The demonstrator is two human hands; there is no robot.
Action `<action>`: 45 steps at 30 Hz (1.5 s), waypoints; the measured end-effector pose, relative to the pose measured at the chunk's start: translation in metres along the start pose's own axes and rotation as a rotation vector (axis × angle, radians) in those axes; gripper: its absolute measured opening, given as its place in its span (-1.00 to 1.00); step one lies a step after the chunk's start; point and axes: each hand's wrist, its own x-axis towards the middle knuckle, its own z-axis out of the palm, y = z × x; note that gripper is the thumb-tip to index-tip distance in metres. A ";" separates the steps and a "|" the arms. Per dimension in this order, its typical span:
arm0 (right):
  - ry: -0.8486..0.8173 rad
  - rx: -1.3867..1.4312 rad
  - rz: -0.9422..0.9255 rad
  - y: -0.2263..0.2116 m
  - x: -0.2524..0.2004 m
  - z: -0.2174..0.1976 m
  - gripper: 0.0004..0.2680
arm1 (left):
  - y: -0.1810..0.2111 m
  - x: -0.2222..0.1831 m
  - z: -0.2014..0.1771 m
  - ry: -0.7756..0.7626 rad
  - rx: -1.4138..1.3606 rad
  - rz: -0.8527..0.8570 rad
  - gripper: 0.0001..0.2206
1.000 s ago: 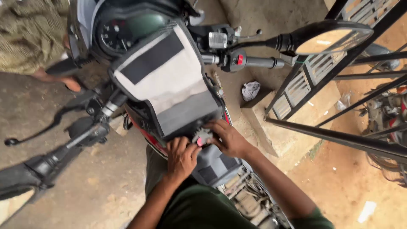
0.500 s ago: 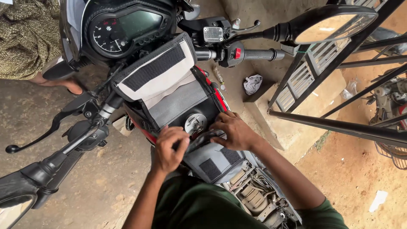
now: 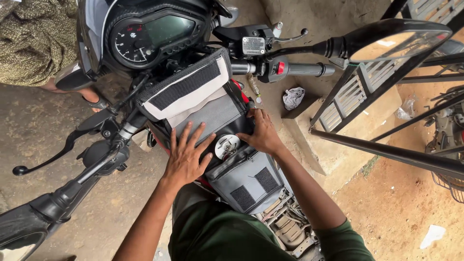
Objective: Repairing the fuel tank cap and lock mechanism on a motorcycle.
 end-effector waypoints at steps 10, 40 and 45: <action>-0.131 0.179 0.236 0.002 0.006 0.009 -0.34 | -0.014 0.000 0.004 0.019 -0.016 0.021 -0.46; -0.262 0.092 0.358 -0.013 0.037 0.010 0.16 | 0.039 0.031 0.029 0.212 -0.741 -1.270 0.45; -0.286 0.075 0.337 -0.006 0.042 0.014 0.19 | 0.045 0.020 0.042 0.252 -0.648 -1.232 0.43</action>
